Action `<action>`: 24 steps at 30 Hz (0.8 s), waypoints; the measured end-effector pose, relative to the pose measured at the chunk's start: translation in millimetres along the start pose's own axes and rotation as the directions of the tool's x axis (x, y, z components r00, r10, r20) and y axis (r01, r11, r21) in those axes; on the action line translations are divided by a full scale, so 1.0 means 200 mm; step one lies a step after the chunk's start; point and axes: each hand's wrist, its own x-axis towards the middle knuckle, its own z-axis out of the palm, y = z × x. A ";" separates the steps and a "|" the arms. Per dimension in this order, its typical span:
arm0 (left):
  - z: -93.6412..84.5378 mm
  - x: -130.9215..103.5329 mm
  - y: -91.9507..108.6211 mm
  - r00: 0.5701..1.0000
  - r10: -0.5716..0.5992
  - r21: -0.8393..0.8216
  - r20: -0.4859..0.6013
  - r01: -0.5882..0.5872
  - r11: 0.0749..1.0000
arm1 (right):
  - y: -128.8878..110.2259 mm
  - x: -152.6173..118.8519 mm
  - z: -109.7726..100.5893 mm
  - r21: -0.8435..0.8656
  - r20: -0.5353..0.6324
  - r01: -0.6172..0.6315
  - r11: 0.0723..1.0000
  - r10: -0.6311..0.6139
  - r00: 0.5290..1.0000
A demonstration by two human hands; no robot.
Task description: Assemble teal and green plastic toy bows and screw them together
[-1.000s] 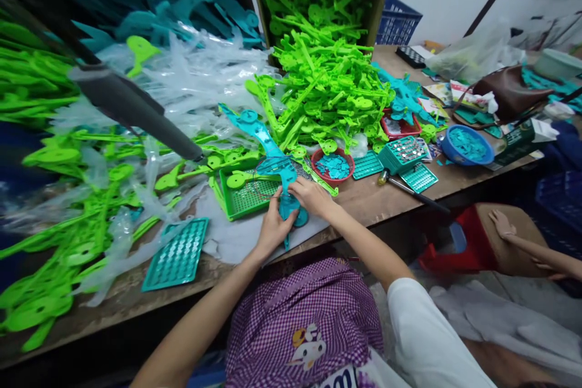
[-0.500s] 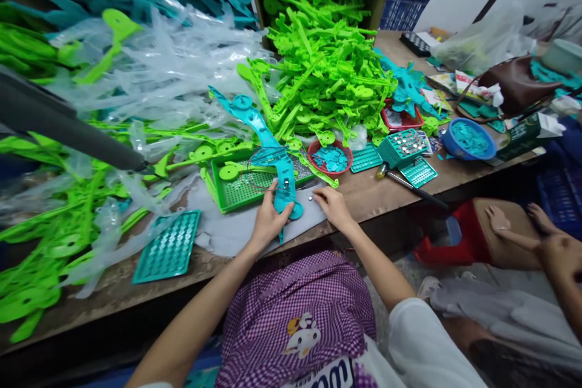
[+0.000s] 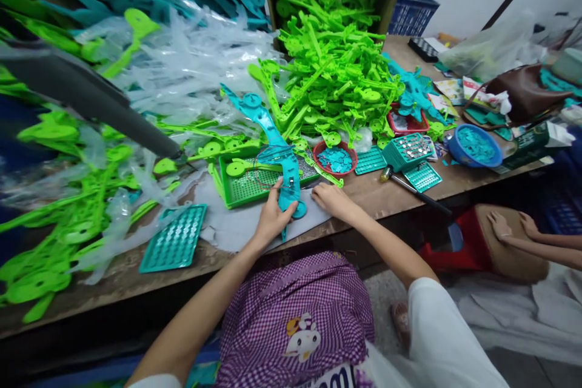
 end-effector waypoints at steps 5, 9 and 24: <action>0.00 0.00 0.00 1.000 0.003 -0.032 0.016 -0.003 0.999 | -0.07 0.12 -0.02 0.090 -0.326 0.161 0.983 -0.124 0.937; 0.00 0.00 -0.01 1.000 0.001 0.009 0.002 -0.001 1.000 | -0.12 0.22 0.04 0.024 -0.266 0.152 0.988 -0.140 0.954; -0.01 0.02 -0.06 0.999 0.021 -0.045 -0.036 -0.023 0.999 | 0.04 -0.27 -0.07 0.179 -0.672 -0.281 0.943 0.326 0.665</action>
